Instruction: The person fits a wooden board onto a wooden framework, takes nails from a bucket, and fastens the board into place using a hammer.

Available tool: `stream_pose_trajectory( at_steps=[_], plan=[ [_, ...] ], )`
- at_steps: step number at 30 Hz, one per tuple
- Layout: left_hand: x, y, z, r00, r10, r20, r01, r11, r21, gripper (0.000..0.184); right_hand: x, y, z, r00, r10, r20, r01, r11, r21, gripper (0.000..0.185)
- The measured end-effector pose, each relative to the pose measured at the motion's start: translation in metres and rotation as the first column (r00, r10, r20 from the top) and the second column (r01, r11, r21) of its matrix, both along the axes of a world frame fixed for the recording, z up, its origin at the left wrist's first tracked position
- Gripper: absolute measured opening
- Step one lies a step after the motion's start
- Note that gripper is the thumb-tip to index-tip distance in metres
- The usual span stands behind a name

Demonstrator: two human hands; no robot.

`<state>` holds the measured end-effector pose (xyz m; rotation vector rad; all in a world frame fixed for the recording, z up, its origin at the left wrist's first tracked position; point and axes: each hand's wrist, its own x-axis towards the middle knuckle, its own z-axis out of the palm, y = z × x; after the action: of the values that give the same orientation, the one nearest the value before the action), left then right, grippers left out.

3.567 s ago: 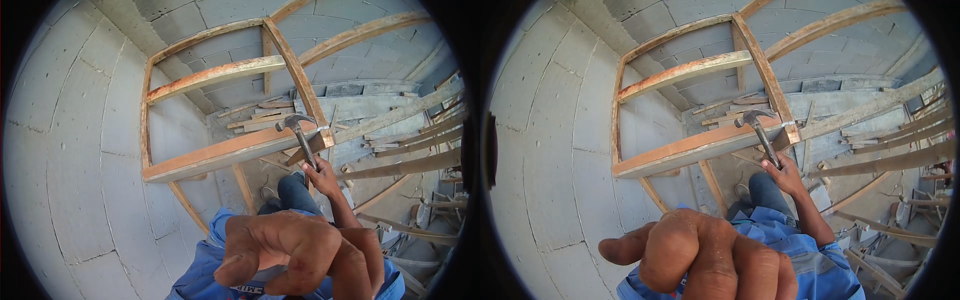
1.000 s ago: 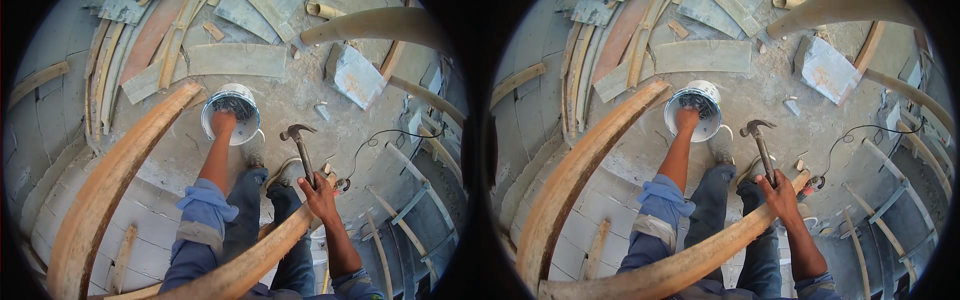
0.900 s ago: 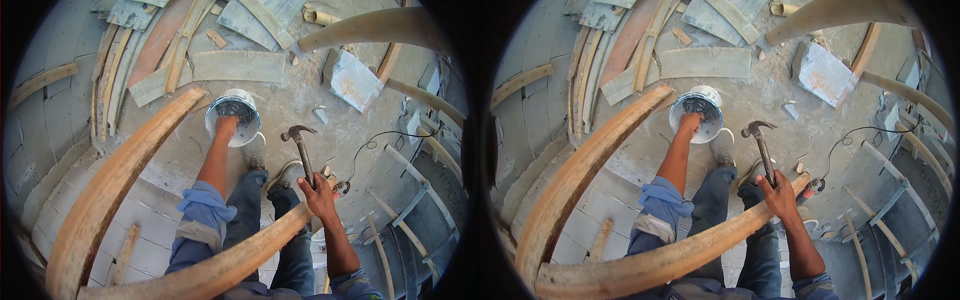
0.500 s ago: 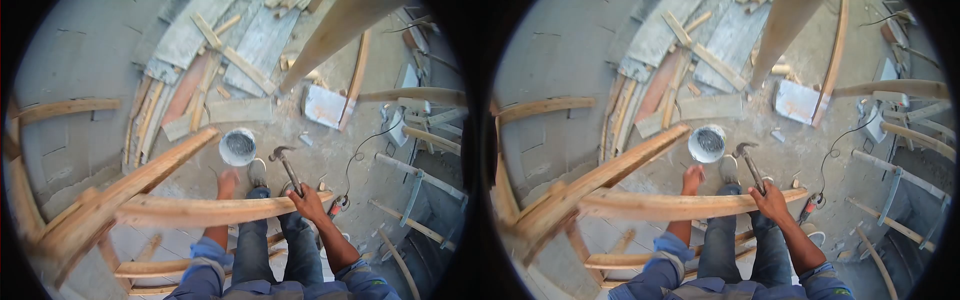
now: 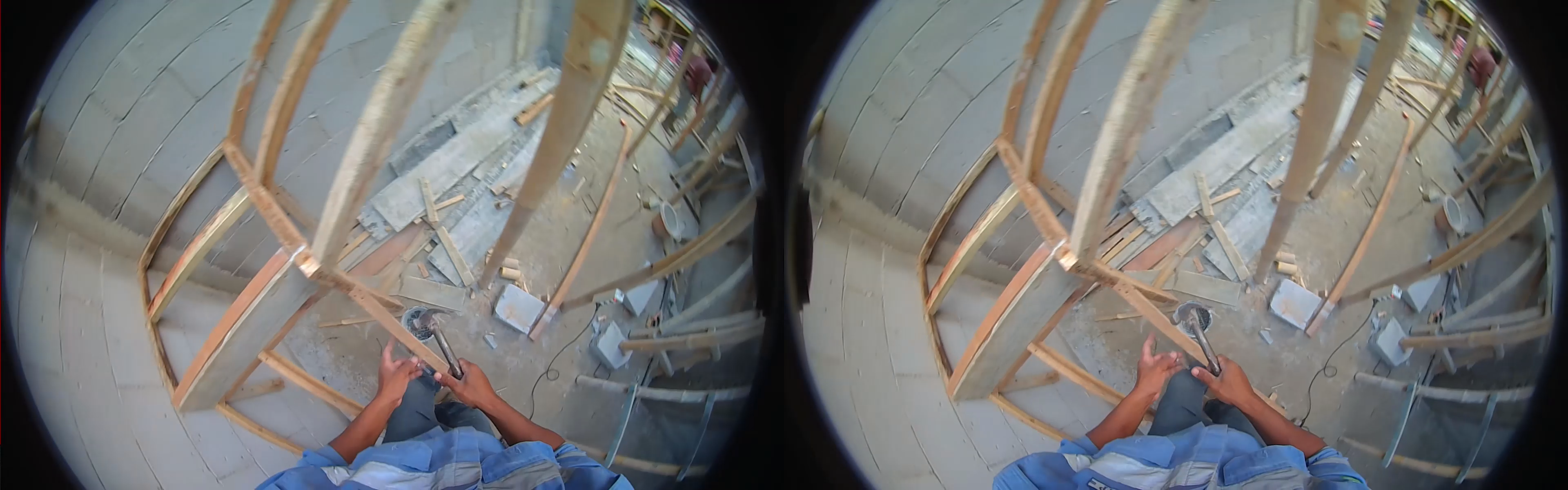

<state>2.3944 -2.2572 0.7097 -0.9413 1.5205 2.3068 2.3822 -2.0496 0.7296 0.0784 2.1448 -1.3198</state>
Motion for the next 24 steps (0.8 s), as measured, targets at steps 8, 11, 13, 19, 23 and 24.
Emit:
stream_pose_trajectory(
  at_steps=[8, 11, 13, 19, 23, 24],
  plan=[
    [-0.063, -0.015, 0.059, 0.913, -0.119, -0.389, 0.081, 0.990, -0.113, 0.049, -0.051, -0.059, 0.057, 0.976, -0.208, -0.061, 0.185, 0.946, -0.265, 0.024],
    [-0.080, -0.037, 0.085, 0.919, -0.141, -0.368, 0.108, 0.988, -0.111, 0.036, -0.073, -0.068, 0.071, 0.969, -0.245, 0.033, 0.242, 0.919, -0.312, 0.020],
    [-0.092, -0.056, 0.093, 0.886, -0.251, -0.390, 0.179, 0.961, -0.212, 0.029, -0.090, -0.078, 0.085, 0.963, -0.258, 0.076, 0.268, 0.896, -0.355, 0.019],
    [-0.097, -0.128, 0.147, 0.853, -0.388, -0.350, 0.171, 0.841, -0.514, 0.019, -0.112, -0.096, 0.125, 0.978, -0.150, -0.146, 0.083, 0.918, -0.389, 0.019],
    [-0.097, -0.133, 0.227, 0.759, -0.585, -0.285, 0.095, 0.534, -0.840, 0.020, -0.142, -0.121, 0.155, 0.917, 0.022, -0.397, -0.132, 0.959, -0.251, 0.019],
    [-0.097, -0.133, 0.237, 0.741, -0.642, -0.199, 0.125, 0.423, -0.898, 0.020, -0.151, -0.129, 0.164, 0.903, 0.060, -0.426, -0.172, 0.958, -0.229, 0.020]
  ],
)
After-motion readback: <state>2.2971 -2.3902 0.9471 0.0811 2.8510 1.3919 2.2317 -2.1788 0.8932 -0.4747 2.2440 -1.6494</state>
